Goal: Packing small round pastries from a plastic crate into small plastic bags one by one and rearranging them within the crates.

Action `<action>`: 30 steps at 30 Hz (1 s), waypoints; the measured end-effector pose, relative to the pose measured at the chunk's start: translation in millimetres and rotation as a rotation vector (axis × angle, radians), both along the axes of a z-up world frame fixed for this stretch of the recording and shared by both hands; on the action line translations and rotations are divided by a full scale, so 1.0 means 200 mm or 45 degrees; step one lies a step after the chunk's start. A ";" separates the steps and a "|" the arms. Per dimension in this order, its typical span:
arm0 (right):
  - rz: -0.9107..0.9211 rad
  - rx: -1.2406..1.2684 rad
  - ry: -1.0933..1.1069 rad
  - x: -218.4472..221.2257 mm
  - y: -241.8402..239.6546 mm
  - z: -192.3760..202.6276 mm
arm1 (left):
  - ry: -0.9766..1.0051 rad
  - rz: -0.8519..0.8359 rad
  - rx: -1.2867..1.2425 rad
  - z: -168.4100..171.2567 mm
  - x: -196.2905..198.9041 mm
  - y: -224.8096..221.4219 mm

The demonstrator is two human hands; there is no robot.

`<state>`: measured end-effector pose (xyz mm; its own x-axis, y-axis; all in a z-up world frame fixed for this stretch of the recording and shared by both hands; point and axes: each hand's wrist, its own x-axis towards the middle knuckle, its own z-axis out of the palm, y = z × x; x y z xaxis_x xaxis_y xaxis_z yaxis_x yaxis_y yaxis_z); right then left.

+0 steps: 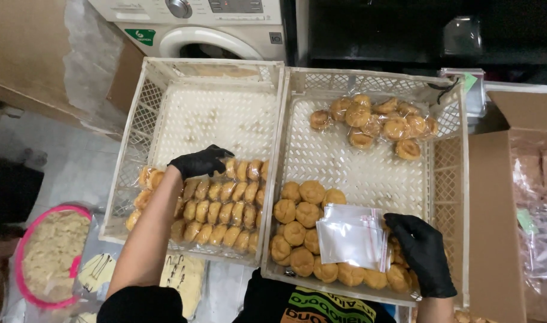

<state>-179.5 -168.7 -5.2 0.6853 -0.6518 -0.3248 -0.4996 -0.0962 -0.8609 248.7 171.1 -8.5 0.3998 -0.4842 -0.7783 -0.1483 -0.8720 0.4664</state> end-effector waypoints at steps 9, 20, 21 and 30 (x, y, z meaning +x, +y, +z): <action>0.009 0.001 -0.067 0.00 0.00 -0.03 | -0.022 0.104 -0.103 -0.03 0.00 0.03; 0.488 -0.478 0.161 0.30 -0.09 0.21 | -0.443 -0.109 -0.382 -0.25 -0.08 0.11; 0.565 -0.544 0.271 0.40 -0.07 0.33 | -0.553 -0.100 -0.539 -0.29 -0.10 0.13; 0.572 -0.717 0.496 1.33 -0.09 -0.26 | -0.873 -0.055 -0.178 -0.71 -0.01 0.19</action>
